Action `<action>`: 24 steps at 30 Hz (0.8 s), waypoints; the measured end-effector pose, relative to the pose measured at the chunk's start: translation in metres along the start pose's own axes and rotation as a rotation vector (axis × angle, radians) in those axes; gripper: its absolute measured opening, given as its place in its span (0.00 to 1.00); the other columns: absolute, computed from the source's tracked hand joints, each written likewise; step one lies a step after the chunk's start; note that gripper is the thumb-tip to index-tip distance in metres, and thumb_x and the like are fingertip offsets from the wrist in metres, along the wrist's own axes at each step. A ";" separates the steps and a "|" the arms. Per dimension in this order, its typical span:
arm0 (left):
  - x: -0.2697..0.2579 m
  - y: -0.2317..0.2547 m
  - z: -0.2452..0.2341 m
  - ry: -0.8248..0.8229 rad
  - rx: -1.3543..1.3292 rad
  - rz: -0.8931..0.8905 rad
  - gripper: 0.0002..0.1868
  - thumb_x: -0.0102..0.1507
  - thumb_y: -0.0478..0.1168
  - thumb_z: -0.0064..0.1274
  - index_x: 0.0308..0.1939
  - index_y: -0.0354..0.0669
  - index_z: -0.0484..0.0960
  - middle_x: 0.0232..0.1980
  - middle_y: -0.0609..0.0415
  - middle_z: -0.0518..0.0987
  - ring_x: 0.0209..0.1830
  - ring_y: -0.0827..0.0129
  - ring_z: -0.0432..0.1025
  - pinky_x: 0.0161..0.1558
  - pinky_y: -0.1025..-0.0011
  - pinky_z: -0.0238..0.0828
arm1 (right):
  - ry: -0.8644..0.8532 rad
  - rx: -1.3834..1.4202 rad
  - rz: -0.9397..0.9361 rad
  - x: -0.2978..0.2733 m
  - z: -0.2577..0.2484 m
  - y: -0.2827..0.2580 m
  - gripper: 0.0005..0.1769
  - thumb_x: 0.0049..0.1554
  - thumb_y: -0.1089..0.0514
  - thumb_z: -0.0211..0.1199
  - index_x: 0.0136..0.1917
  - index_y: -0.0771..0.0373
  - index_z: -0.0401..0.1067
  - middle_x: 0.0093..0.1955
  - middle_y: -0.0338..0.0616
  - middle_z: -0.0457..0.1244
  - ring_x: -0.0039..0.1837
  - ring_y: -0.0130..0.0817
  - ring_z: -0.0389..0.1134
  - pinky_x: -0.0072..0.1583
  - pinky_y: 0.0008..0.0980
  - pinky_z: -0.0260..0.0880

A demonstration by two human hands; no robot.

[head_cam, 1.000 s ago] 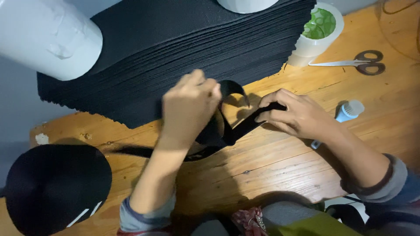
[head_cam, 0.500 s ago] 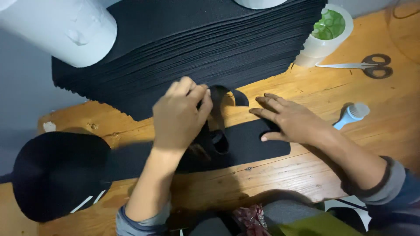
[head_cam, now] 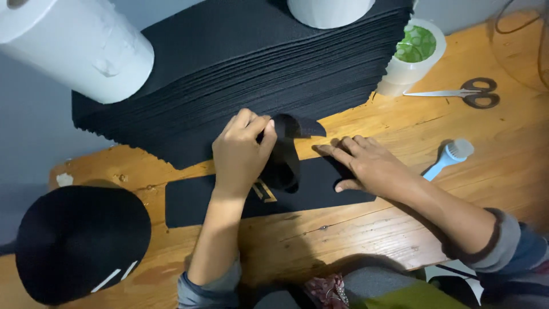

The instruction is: The person unrolls a black fabric strip from a large stack, aligns it on a wooden table, and uses scissors to cut a section. They handle rolls of white material and a black cap while preparing the workspace.

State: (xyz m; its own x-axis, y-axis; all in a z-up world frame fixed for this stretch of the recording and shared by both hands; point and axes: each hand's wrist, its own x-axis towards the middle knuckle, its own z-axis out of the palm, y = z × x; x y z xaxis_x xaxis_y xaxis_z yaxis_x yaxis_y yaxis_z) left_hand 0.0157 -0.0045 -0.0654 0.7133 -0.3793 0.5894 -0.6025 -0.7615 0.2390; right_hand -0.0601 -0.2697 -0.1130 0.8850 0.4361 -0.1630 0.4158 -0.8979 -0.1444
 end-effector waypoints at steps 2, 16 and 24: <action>-0.003 -0.002 -0.001 0.016 0.010 -0.018 0.07 0.66 0.45 0.53 0.37 0.53 0.86 0.32 0.61 0.73 0.33 0.66 0.76 0.33 0.71 0.75 | -0.101 0.057 0.045 0.003 0.001 -0.002 0.55 0.48 0.32 0.72 0.81 0.41 0.52 0.64 0.43 0.62 0.67 0.44 0.63 0.68 0.42 0.61; 0.005 0.008 -0.065 0.152 -0.045 0.011 0.07 0.67 0.43 0.55 0.41 0.48 0.87 0.35 0.57 0.76 0.34 0.59 0.76 0.34 0.67 0.73 | 0.238 0.053 -0.044 -0.007 0.000 -0.010 0.18 0.55 0.37 0.64 0.50 0.49 0.69 0.39 0.36 0.65 0.47 0.45 0.72 0.48 0.43 0.72; 0.040 0.025 -0.128 0.204 0.216 0.181 0.02 0.70 0.33 0.58 0.43 0.42 0.85 0.41 0.52 0.75 0.35 0.59 0.68 0.33 0.67 0.61 | 0.558 -0.066 -0.364 -0.018 -0.028 -0.014 0.13 0.64 0.53 0.60 0.62 0.50 0.73 0.44 0.35 0.63 0.44 0.34 0.67 0.45 0.35 0.64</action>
State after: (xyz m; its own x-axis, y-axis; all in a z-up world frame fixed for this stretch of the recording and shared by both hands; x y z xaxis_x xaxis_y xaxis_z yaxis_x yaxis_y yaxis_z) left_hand -0.0169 0.0285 0.0630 0.5021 -0.4221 0.7548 -0.6075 -0.7934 -0.0396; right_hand -0.0760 -0.2662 -0.0802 0.6537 0.6318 0.4165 0.7049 -0.7086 -0.0317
